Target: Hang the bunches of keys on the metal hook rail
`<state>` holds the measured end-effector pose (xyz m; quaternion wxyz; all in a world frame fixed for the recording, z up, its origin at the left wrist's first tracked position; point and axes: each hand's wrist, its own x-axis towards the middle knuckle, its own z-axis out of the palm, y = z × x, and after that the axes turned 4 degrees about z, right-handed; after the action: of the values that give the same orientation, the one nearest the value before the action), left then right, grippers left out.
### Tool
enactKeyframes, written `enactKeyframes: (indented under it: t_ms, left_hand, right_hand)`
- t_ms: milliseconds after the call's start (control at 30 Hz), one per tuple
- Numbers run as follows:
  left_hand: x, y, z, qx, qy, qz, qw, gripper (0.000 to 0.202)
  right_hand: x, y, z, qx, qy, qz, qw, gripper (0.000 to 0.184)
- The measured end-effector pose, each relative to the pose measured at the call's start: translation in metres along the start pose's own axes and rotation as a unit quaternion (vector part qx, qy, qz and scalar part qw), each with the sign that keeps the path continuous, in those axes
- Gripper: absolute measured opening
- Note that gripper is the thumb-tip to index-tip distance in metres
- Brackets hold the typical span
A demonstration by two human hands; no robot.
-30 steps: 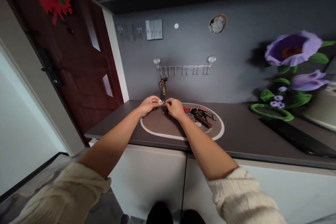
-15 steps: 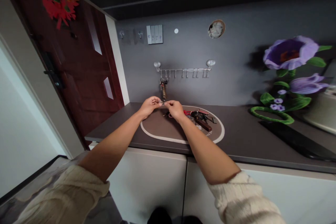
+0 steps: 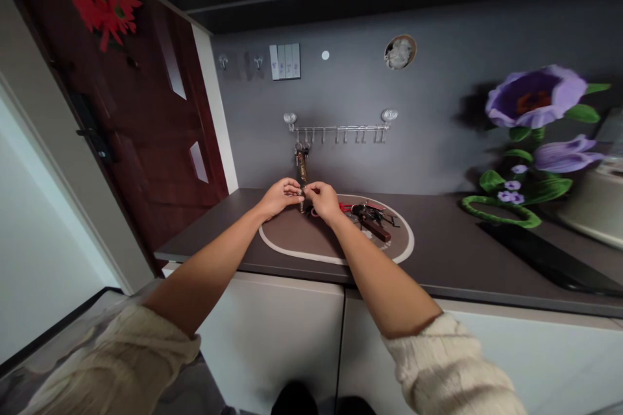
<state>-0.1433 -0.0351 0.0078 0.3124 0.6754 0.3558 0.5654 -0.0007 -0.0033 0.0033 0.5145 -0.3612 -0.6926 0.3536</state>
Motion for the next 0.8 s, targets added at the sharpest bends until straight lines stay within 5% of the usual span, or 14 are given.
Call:
enactKeyframes:
  t_ms: [333, 800]
  left_hand:
    - [0.004, 0.0, -0.003, 0.059, 0.026, 0.032, 0.997, 0.024]
    - [0.004, 0.001, 0.005, -0.062, 0.059, -0.017, 0.996, 0.026]
  right_hand:
    - [0.0, -0.005, -0.001, -0.028, 0.002, -0.03, 0.999, 0.018]
    - [-0.006, -0.011, -0.001, 0.105, -0.014, 0.045, 0.993, 0.029]
